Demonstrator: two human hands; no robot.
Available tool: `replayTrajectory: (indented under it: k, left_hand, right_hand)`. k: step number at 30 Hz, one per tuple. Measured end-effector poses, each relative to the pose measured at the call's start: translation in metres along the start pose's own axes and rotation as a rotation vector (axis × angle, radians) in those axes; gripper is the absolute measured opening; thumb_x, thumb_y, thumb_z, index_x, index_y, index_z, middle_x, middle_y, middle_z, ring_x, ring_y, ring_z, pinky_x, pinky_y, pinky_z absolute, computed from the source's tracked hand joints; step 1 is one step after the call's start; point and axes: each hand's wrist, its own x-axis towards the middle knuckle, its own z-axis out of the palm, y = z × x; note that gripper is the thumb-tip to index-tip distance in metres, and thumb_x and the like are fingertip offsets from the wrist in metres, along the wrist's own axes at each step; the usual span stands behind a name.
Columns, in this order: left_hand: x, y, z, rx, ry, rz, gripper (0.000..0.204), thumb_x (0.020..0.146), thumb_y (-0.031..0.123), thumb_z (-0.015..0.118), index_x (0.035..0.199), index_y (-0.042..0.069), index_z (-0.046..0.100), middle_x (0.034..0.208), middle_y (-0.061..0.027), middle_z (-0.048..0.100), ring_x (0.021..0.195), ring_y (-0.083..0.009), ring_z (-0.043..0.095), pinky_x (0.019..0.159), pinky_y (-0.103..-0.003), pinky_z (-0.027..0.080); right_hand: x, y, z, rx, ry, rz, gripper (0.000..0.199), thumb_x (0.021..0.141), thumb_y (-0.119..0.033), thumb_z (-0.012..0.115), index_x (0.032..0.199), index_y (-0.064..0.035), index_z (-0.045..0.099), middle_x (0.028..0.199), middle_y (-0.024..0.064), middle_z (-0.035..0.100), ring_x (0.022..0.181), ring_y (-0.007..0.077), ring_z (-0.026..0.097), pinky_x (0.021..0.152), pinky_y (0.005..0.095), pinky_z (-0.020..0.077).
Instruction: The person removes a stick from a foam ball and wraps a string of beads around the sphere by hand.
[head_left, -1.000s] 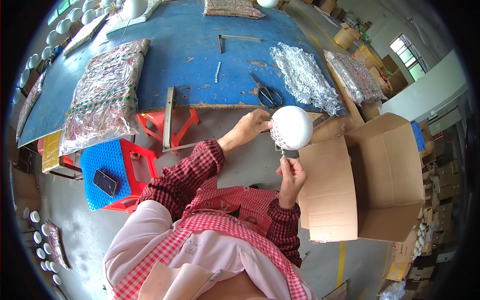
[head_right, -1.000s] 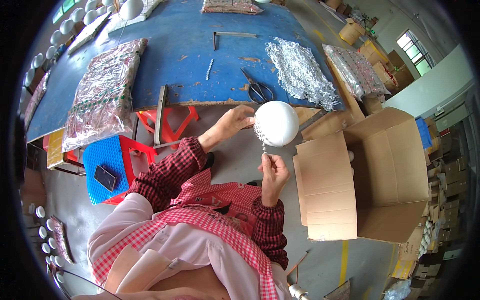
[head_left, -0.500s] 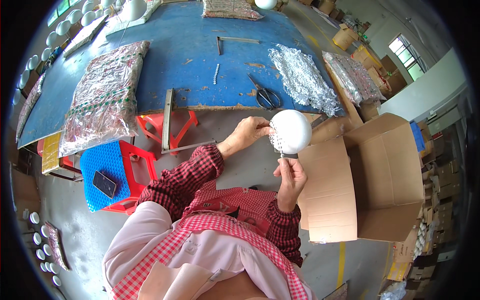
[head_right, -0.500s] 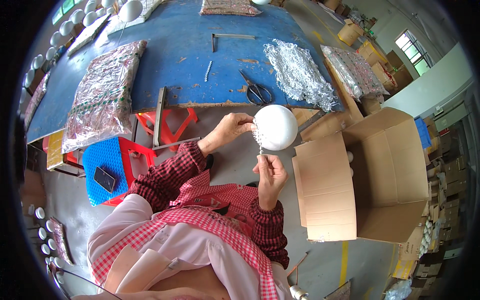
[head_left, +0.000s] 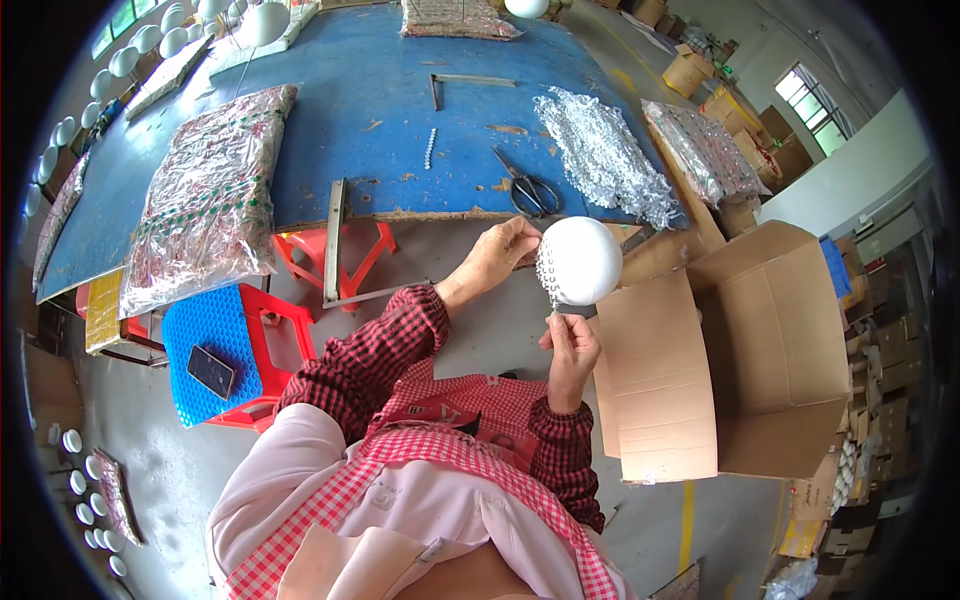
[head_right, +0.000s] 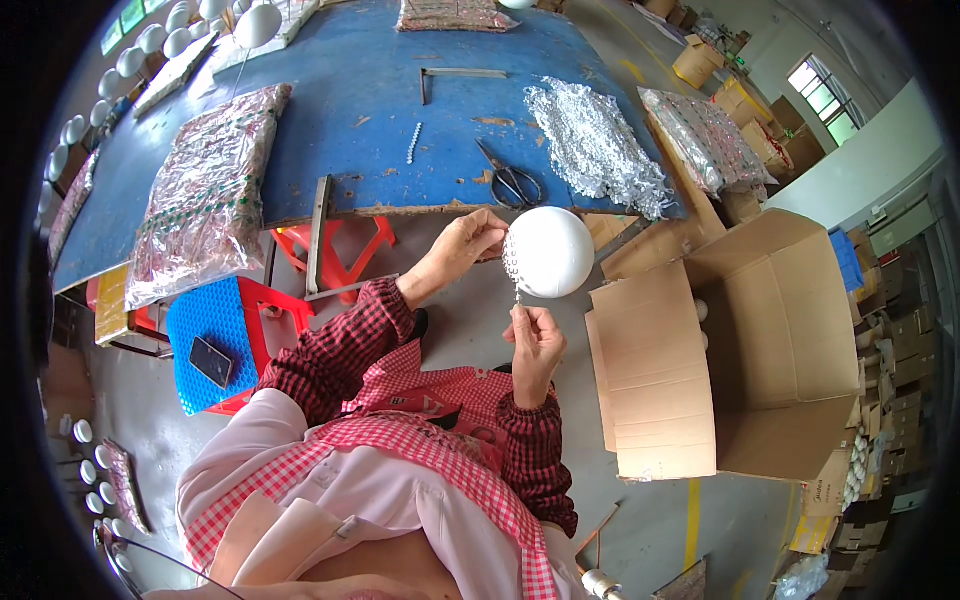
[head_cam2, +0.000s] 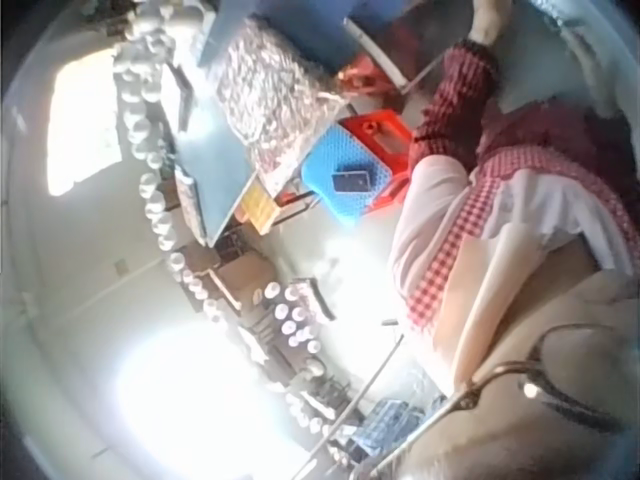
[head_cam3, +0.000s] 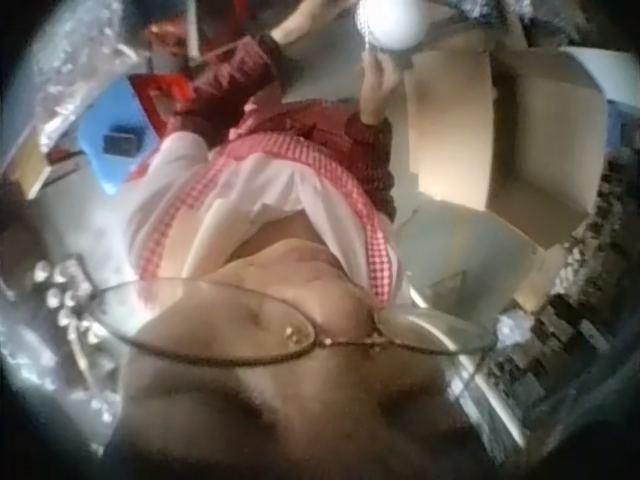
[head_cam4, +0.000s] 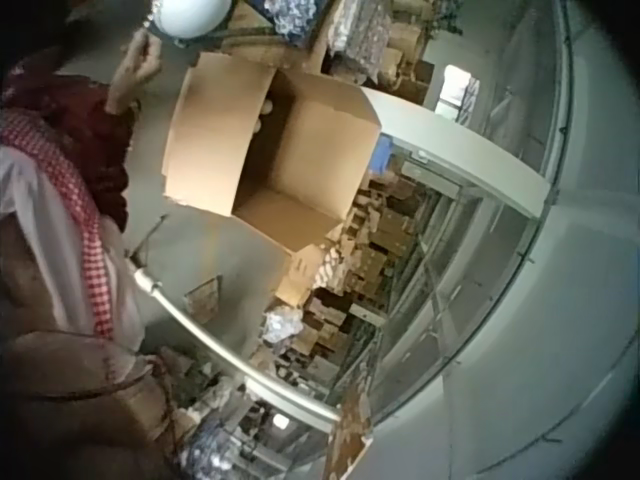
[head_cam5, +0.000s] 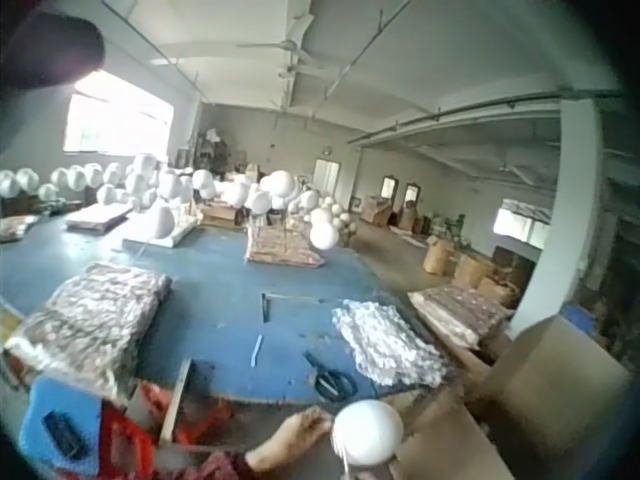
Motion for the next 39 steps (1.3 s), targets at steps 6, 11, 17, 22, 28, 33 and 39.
replayTrajectory:
  k: [6, 11, 17, 22, 28, 33, 39]
  left_hand:
    - [-0.007, 0.009, -0.001, 0.114, -0.068, 0.097, 0.033, 0.086, 0.024, 0.060, 0.100, -0.005, 0.055, 0.088, -0.0092, 0.062, 0.081, -0.0128, 0.058, 0.074, -0.027, 0.050]
    - [-0.002, 0.007, -0.005, 0.232, -0.098, 0.040, 0.040, 0.086, 0.028, 0.059, 0.106, -0.006, 0.053, 0.094, -0.0104, 0.061, 0.087, -0.0137, 0.058, 0.079, -0.026, 0.049]
    - [0.000, -0.001, 0.000, 0.043, 0.029, -0.056, 0.038, 0.087, 0.026, 0.058, 0.110, -0.003, 0.051, 0.094, -0.0097, 0.061, 0.087, -0.0131, 0.058, 0.076, -0.025, 0.048]
    - [-0.009, 0.002, -0.001, 0.343, -0.069, 0.223, 0.046, 0.081, 0.033, 0.064, 0.105, -0.005, 0.051, 0.090, -0.0180, 0.063, 0.083, -0.0236, 0.063, 0.073, -0.032, 0.050]
    - [0.001, -0.017, -0.004, 0.261, -0.082, 0.157, 0.058, 0.077, 0.040, 0.067, 0.108, -0.006, 0.049, 0.090, -0.0187, 0.064, 0.091, -0.0254, 0.062, 0.077, -0.033, 0.049]
    - [0.001, 0.008, -0.001, 0.171, -0.112, -0.214, 0.047, 0.084, 0.028, 0.060, 0.114, -0.003, 0.044, 0.094, -0.0095, 0.060, 0.086, -0.0137, 0.057, 0.077, -0.028, 0.048]
    - [-0.005, 0.001, 0.002, 0.142, -0.020, 0.097, 0.036, 0.089, 0.027, 0.054, 0.109, -0.002, 0.047, 0.091, -0.0086, 0.057, 0.082, -0.0117, 0.055, 0.075, -0.027, 0.048]
  right_hand:
    - [0.002, 0.004, -0.004, 0.001, 0.044, 0.001, 0.019, 0.086, -0.015, 0.057, 0.073, -0.0006, 0.058, 0.057, -0.0003, 0.051, 0.054, 0.0050, 0.044, 0.053, 0.0192, 0.0356]
    - [0.001, 0.003, -0.003, -0.035, 0.046, -0.027, 0.019, 0.086, -0.015, 0.057, 0.073, -0.0006, 0.058, 0.057, -0.0002, 0.051, 0.054, 0.0051, 0.045, 0.053, 0.0193, 0.0360]
    - [0.001, 0.008, -0.008, -0.052, 0.035, -0.009, 0.019, 0.086, -0.015, 0.058, 0.074, -0.0003, 0.058, 0.058, -0.0001, 0.052, 0.054, 0.0051, 0.046, 0.053, 0.0193, 0.0369]
    - [-0.002, 0.014, -0.010, -0.052, 0.021, 0.015, 0.019, 0.086, -0.015, 0.057, 0.074, -0.0003, 0.058, 0.058, 0.0000, 0.052, 0.054, 0.0053, 0.046, 0.052, 0.0196, 0.0376]
    - [-0.001, 0.007, -0.010, -0.051, 0.013, -0.018, 0.020, 0.087, -0.016, 0.057, 0.074, -0.0004, 0.058, 0.058, -0.0001, 0.052, 0.054, 0.0053, 0.046, 0.052, 0.0197, 0.0373]
    - [-0.001, 0.010, -0.016, -0.062, 0.030, -0.010, 0.021, 0.087, -0.017, 0.057, 0.073, -0.0003, 0.058, 0.058, 0.0000, 0.052, 0.054, 0.0055, 0.046, 0.052, 0.0198, 0.0372]
    - [-0.004, 0.011, -0.017, -0.049, 0.031, 0.011, 0.022, 0.087, -0.017, 0.057, 0.073, -0.0002, 0.058, 0.058, 0.0002, 0.052, 0.054, 0.0057, 0.047, 0.052, 0.0197, 0.0374]
